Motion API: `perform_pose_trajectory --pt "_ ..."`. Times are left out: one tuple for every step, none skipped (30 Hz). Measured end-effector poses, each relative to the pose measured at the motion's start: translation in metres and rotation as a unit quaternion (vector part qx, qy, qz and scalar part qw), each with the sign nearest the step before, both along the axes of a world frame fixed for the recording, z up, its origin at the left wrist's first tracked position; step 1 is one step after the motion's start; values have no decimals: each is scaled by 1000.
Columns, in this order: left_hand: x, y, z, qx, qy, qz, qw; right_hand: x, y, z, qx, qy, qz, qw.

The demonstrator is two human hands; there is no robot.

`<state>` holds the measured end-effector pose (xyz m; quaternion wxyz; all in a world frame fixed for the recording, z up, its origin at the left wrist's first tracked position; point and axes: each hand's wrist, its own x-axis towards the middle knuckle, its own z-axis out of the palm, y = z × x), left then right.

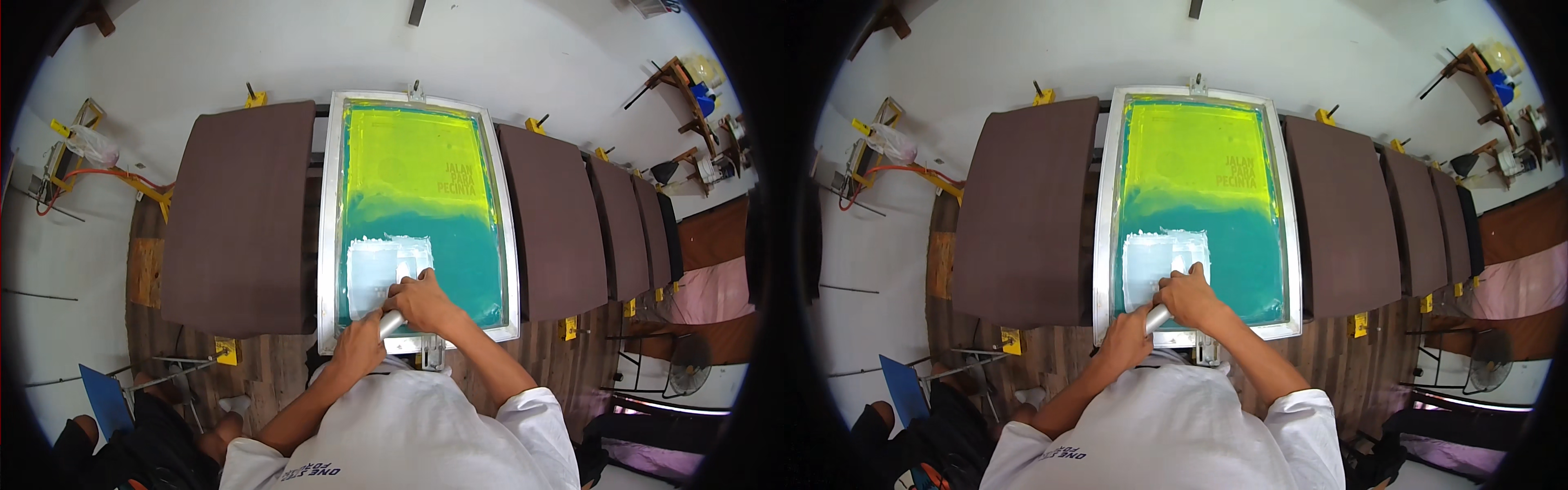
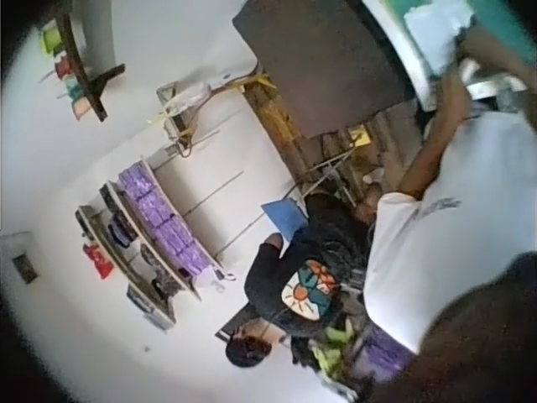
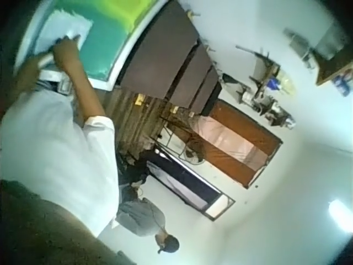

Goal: Applying white ink to a screen and printing a design onto fabric panels on a printing table.

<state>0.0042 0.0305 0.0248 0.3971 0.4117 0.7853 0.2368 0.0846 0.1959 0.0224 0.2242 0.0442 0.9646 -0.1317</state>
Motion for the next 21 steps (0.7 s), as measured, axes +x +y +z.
perform_pose_trajectory --pt "-2 1 -7 9 -13 12 1000 -1 4 3 2 4 -1 1000" --pt "-7 5 -12 11 -9 10 1000 -2 8 6 -3 18 -9 1000" --pt "-13 8 -15 44 -9 9 999 -2 9 11 -9 30 -16 999" --pt "-18 12 -17 75 -9 7 997 -2 9 16 -6 32 -17 999" --pt "-25 18 -18 130 -15 17 991 -3 8 21 16 59 -58 996" --pt "-35 27 -17 171 -17 -9 985 -2 8 23 39 85 -100 991" --pt "-45 34 -15 212 -18 -33 977 -1 6 23 67 94 -110 987" --pt "-53 37 -28 275 -11 -50 960 -1 1 19 68 96 -113 987" --pt "-59 40 -31 277 7 -77 958 0 -7 12 86 122 -159 976" --pt "-66 43 -35 280 26 -105 954 0 -14 5 106 148 -205 962" --pt "-71 44 -47 271 41 -137 952 1 -21 -2 107 151 -222 957" --pt "-72 44 -56 274 49 -148 949 3 -28 -16 120 183 -240 946" --pt "-72 42 -62 277 57 -159 946 5 -36 -26 133 214 -258 933" --pt "-69 37 -69 280 62 -163 944 7 -45 -34 152 207 -264 930" --pt "-65 32 -74 277 73 -158 945 10 -52 -43 187 219 -254 924" --pt "-60 25 -77 274 82 -153 946 12 -60 -49 220 229 -244 916" --pt "-57 18 -79 266 84 -148 949 14 -66 -53 186 202 -248 929" --pt "-54 12 -77 265 81 -151 949 16 -71 -54 193 204 -233 931" --pt "-51 6 -73 246 94 -144 954 17 -75 -54 199 206 -218 933" --pt "-49 1 -70 227 107 -137 958 18 -79 -53 196 198 -214 936" --pt "-49 -3 -67 217 107 -136 961 18 -80 -50 196 197 -214 936"
